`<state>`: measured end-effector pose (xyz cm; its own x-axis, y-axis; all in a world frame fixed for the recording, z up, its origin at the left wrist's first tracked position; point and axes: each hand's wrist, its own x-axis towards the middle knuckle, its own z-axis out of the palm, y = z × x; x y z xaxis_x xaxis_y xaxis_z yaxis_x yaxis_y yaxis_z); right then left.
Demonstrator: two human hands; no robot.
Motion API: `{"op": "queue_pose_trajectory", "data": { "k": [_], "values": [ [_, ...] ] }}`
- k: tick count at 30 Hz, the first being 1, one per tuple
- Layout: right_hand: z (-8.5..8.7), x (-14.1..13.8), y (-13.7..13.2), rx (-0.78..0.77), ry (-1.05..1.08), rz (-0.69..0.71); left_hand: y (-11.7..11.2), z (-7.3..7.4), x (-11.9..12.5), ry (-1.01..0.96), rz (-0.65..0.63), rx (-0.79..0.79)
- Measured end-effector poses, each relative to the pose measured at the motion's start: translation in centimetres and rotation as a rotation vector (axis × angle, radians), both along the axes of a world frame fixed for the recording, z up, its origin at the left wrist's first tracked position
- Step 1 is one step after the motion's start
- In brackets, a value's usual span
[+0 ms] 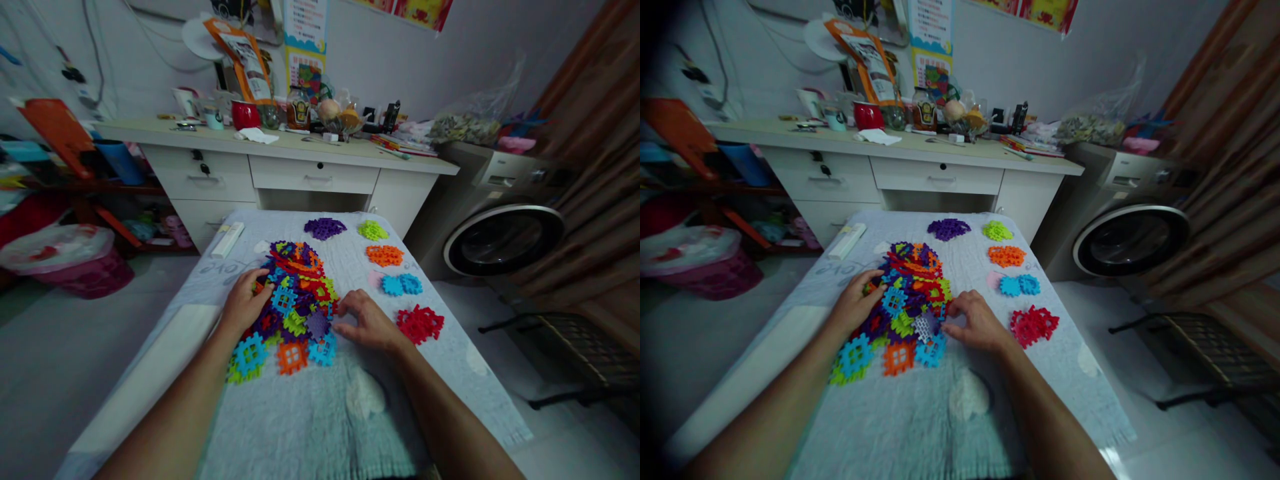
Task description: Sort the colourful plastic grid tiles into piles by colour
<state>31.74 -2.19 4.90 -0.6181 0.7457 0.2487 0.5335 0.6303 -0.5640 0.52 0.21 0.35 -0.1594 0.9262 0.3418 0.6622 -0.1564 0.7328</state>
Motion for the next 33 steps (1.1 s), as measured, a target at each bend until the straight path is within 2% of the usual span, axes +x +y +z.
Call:
{"op": "queue_pose_trajectory", "data": {
  "k": [6,16,24,27,30,33],
  "values": [
    [-0.7,-1.1,-0.4,0.003,-0.049,0.028,0.0,0.0,0.1,0.005,0.004,-0.002],
    [-1.2,-2.1,-0.4,0.035,-0.019,-0.11,0.1,-0.5,-0.1,0.02,-0.009,0.024],
    [-1.5,-3.1,-1.0,0.154,-0.006,0.012,0.2,-0.5,0.0,0.047,-0.012,0.034],
    [-1.6,-3.4,-1.0,0.161,-0.051,0.048,-0.1,-0.3,0.2,0.084,0.031,0.043],
    [-1.7,-3.5,-0.9,0.161,-0.058,0.043,-0.5,0.1,0.4,0.127,0.079,0.052],
    [-1.6,-3.4,-0.9,0.152,-0.027,0.002,-0.7,0.4,0.5,0.153,0.048,0.078]
  ]
}}
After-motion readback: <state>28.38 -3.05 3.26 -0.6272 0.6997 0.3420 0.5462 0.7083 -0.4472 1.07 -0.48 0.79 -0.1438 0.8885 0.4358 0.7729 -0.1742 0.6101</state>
